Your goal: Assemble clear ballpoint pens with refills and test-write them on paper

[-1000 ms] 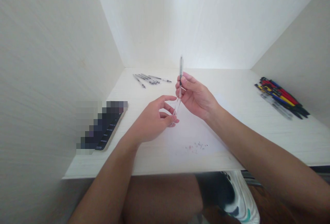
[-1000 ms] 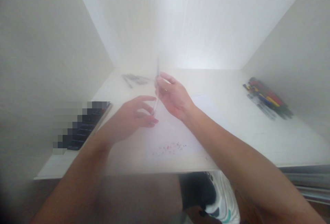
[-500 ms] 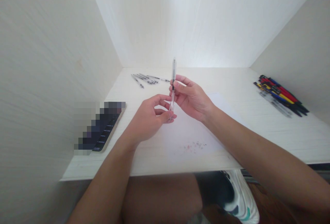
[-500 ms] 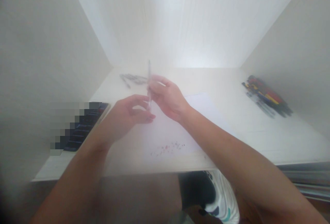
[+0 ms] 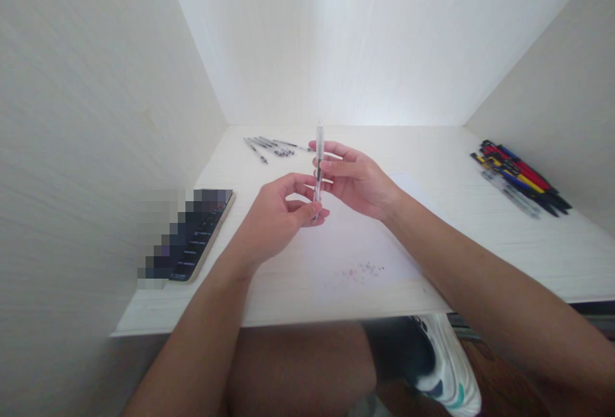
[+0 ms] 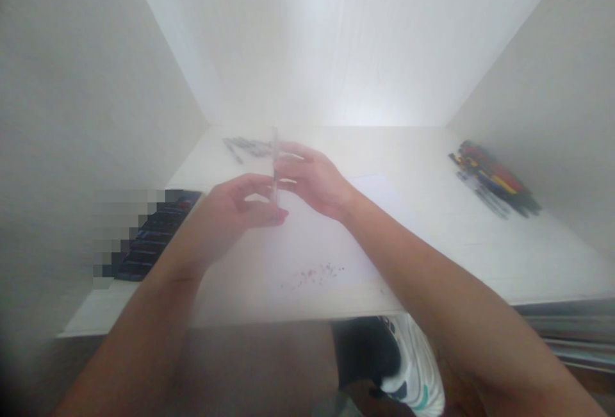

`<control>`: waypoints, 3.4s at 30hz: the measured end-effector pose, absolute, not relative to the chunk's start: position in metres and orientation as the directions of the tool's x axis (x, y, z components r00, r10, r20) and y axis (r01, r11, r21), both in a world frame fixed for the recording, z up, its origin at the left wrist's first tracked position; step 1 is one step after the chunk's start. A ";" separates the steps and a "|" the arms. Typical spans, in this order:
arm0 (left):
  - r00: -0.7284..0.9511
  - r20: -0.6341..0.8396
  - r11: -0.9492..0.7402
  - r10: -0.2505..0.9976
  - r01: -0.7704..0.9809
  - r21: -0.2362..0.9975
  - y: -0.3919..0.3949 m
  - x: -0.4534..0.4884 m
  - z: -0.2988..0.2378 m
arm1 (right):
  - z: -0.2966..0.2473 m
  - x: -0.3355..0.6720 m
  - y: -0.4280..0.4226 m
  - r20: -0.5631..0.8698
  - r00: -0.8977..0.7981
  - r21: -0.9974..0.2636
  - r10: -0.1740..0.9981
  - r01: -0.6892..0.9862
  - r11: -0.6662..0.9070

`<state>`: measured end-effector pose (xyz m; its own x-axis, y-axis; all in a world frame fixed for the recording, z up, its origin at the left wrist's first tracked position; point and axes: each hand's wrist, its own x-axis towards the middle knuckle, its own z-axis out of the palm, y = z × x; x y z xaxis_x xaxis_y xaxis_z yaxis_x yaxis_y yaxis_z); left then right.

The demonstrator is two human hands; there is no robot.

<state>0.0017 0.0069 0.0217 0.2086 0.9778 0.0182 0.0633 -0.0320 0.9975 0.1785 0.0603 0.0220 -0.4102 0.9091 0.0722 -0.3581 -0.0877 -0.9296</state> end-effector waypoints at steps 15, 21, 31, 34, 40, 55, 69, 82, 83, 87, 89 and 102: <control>0.257 0.004 -0.025 0.966 0.076 0.997 0.007 0.001 0.023 | 0.023 0.188 0.066 0.155 -0.343 -0.961 0.927 -0.271 0.060; 0.251 -0.018 -0.009 0.968 0.104 0.995 0.007 -0.001 0.021 | 0.024 0.186 0.064 0.162 -0.307 -0.947 0.938 -0.316 0.060; 0.253 -0.066 0.024 0.965 0.168 0.985 0.007 -0.001 0.025 | 0.023 0.185 0.065 0.162 -0.317 -0.949 0.934 -0.310 0.059; 0.242 -0.064 0.019 0.968 0.185 0.983 0.006 -0.001 0.025 | 0.023 0.185 0.066 0.170 -0.325 -0.951 0.930 -0.302 0.068; 0.234 -0.043 -0.003 0.971 0.193 0.981 0.008 0.000 0.024 | 0.022 0.187 0.067 0.194 -0.334 -0.962 0.923 -0.249 0.112; 0.229 -0.015 -0.016 0.973 0.134 0.991 0.010 -0.001 0.021 | 0.014 0.191 0.075 0.423 -0.266 -0.900 0.866 -0.011 0.436; 0.236 0.000 -0.049 0.972 0.199 0.979 0.010 -0.003 0.020 | 0.018 0.192 0.074 0.308 -0.176 -0.950 0.935 -0.107 0.293; 0.448 -0.097 0.091 0.889 0.036 0.995 0.005 -0.010 0.028 | 0.026 0.198 0.069 0.157 -0.365 -0.971 0.918 -0.227 0.075; 0.445 -0.096 0.085 0.891 0.043 0.995 0.006 -0.010 0.027 | 0.026 0.199 0.069 0.160 -0.372 -0.968 0.914 -0.240 0.071; 0.367 -0.074 0.024 0.927 0.139 0.990 0.008 -0.007 0.024 | 0.024 0.200 0.070 0.155 -0.385 -0.962 0.910 -0.269 0.050; 0.280 -0.012 -0.057 0.960 0.235 0.970 0.008 -0.005 0.021 | 0.023 0.200 0.071 0.141 -0.371 -0.964 0.918 -0.263 0.042; 0.234 0.043 -0.105 0.971 0.257 0.961 0.006 -0.005 0.029 | 0.025 0.198 0.071 0.149 -0.309 -0.966 0.939 -0.250 0.071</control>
